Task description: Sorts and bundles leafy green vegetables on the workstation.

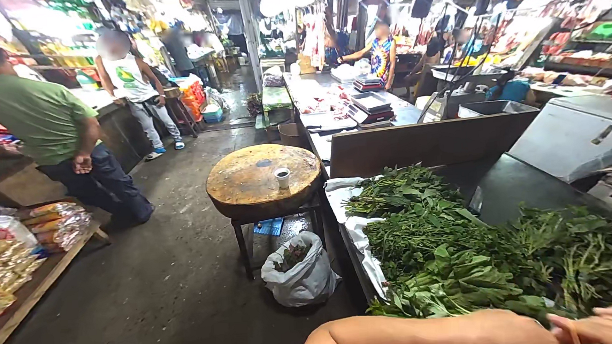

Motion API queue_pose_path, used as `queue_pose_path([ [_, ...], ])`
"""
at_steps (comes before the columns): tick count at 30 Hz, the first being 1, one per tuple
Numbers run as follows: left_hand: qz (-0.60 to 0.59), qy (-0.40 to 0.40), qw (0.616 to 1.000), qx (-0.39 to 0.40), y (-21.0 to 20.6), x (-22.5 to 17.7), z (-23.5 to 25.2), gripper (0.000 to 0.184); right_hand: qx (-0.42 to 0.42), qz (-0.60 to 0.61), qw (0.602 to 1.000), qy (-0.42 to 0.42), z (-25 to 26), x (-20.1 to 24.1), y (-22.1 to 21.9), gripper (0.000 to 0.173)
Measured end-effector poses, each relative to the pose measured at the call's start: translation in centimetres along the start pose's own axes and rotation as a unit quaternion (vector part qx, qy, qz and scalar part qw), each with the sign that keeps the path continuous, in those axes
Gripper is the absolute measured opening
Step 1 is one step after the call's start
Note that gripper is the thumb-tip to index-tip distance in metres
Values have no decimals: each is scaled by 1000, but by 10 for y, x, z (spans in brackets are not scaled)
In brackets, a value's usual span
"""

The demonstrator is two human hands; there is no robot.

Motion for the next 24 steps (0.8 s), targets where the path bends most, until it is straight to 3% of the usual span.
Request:
queue_pose_path([
  [2, -65, -24, 998, -1, 13, 4, -1, 28, -37, -91, 993, 66, 14, 30, -8, 25],
  [4, -143, -16, 990, -6, 34, 12, -5, 35, -162, -100, 973, 133, 12, 48, -14, 18],
  [7, -265, -8, 963, -48, 58, 23, -14, 34, -411, 52, 897, 155, -16, 39, -15, 15],
  [8, -293, -11, 954, -59, 61, 24, -17, 34, -498, 134, 845, 140, -27, 31, -14, 17],
  [10, -321, -32, 944, -75, 66, 18, -21, 32, -650, 306, 692, 71, -44, 4, -21, 20],
  [11, -315, -43, 944, -87, 68, 13, -23, 30, -691, 373, 618, 33, -50, -9, -30, 24],
  [12, -297, -51, 948, -102, 69, 8, -23, 28, -706, 412, 576, 2, -53, -20, -37, 29],
  [14, -225, -54, 965, -121, 69, 0, -19, 25, -693, 445, 567, -25, -52, -37, -43, 39],
  [17, -112, -29, 987, -115, 61, -3, -11, 27, -649, 437, 620, -54, -54, -50, -39, 51],
  [21, -14, 63, 997, -41, 46, 3, 3, 32, -606, 383, 689, -107, -63, -53, -34, 73],
  [24, 60, 83, 995, -11, 26, 4, 9, 35, -569, 358, 722, -163, -65, -60, -35, 57],
])
Point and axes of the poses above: each hand's wrist, its own z-axis towards the middle knuckle, its own y-axis out of the back of the hand, x = y × z, the point moved 9 cm from there along z, towards the middle knuckle, and after that the axes turned 14 degrees about y, right-handed, at the moved point
